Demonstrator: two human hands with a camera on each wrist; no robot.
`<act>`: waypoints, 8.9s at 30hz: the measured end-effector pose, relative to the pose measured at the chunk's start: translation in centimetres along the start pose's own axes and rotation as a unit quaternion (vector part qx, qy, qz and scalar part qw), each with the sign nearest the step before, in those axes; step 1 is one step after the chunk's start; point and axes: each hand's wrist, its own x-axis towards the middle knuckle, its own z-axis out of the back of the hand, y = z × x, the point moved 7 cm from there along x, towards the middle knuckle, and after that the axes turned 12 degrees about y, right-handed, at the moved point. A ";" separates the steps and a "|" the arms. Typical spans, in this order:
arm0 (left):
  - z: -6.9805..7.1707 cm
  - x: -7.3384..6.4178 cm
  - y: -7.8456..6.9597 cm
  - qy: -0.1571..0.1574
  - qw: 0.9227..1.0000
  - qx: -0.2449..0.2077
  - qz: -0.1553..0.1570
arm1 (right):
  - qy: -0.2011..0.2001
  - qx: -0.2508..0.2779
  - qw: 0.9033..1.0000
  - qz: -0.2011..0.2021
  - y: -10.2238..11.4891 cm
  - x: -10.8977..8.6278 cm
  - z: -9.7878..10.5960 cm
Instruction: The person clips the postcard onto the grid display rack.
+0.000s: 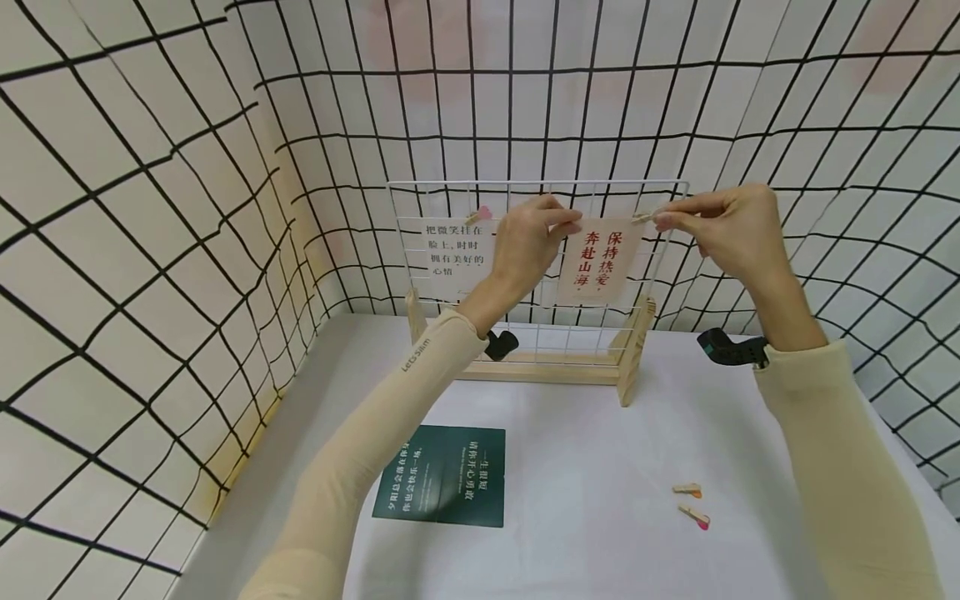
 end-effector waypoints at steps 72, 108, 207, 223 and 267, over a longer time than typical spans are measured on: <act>-5.8 -29.2 14.7 0.318 0.909 -0.196 0.186 | 0.155 0.181 0.923 -0.302 -24.2 -23.8 -12.0; -7.5 -29.8 15.3 0.315 0.883 -0.246 0.247 | 0.227 0.054 0.946 -0.225 -23.3 -25.0 -11.9; -6.3 -31.2 16.7 0.020 0.873 -0.306 0.379 | 0.111 0.144 0.933 -0.310 -24.6 -26.1 -10.5; -5.9 -32.0 17.8 -0.095 0.802 -0.422 0.413 | 0.122 0.116 0.940 -0.296 -24.7 -26.1 -10.8; -7.2 -29.4 19.8 -0.215 0.681 -0.554 0.428 | 0.236 0.115 0.959 -0.104 -9.5 -11.4 -18.8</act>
